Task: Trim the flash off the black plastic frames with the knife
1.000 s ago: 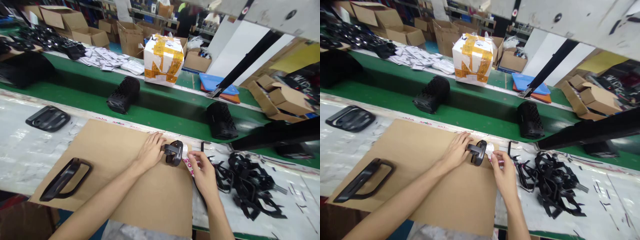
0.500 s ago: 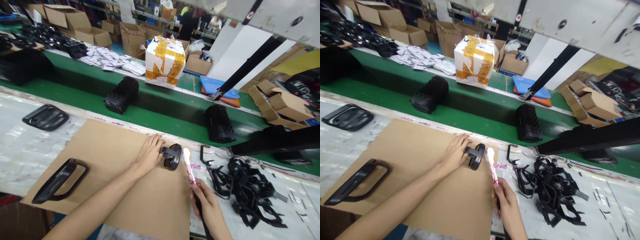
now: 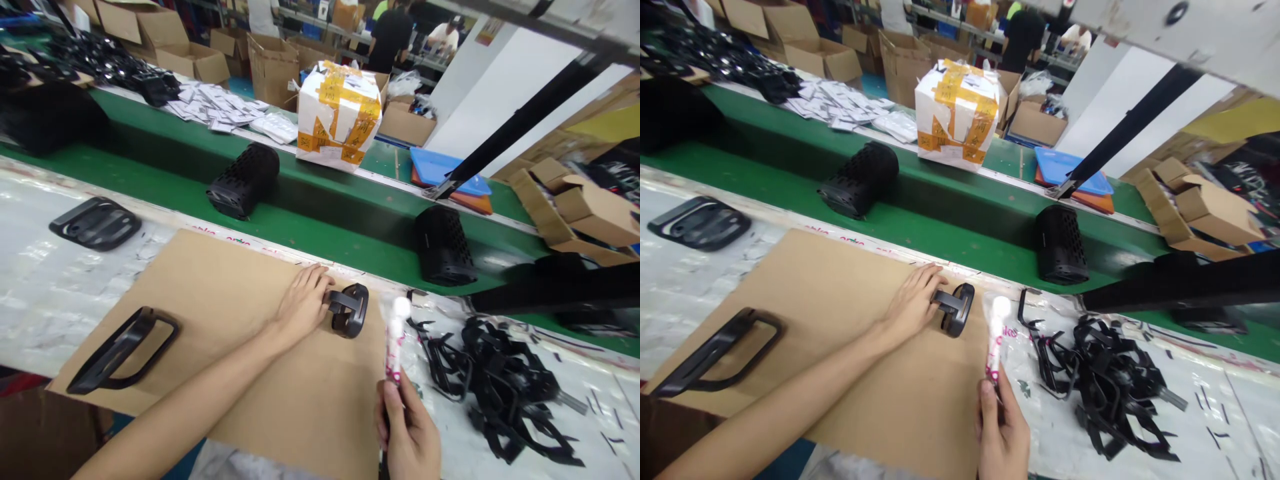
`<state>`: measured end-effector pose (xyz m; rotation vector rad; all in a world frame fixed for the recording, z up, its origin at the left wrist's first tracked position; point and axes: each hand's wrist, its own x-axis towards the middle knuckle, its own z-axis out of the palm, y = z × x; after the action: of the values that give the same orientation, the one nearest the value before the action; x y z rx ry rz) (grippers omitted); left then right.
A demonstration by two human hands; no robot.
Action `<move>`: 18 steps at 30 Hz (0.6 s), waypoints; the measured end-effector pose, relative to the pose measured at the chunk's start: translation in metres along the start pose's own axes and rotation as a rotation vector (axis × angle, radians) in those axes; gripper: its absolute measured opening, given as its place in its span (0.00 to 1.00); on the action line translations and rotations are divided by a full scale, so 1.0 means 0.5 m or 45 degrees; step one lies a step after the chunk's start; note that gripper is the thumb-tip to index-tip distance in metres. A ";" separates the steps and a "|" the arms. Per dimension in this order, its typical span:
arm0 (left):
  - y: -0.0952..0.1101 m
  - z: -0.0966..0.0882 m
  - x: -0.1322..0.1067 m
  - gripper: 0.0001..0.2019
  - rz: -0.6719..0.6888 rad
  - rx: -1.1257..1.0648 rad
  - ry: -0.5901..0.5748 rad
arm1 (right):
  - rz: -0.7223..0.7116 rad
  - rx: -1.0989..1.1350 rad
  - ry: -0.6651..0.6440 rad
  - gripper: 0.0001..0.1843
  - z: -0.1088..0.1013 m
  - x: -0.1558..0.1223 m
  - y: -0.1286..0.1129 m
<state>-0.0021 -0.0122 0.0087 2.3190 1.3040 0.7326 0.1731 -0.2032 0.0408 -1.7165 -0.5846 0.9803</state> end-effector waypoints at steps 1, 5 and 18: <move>0.000 0.000 0.000 0.23 0.005 0.004 0.003 | -0.061 0.050 0.080 0.28 0.010 -0.011 0.000; -0.003 0.003 -0.001 0.21 0.020 0.018 0.032 | 0.130 0.134 -0.022 0.31 0.056 -0.032 0.007; -0.001 -0.001 -0.001 0.20 0.012 -0.005 0.046 | 0.231 0.116 -0.187 0.32 0.048 -0.021 0.018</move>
<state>-0.0029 -0.0125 0.0087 2.3202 1.3067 0.7831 0.1467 -0.2016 0.0324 -1.6472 -0.4762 1.2505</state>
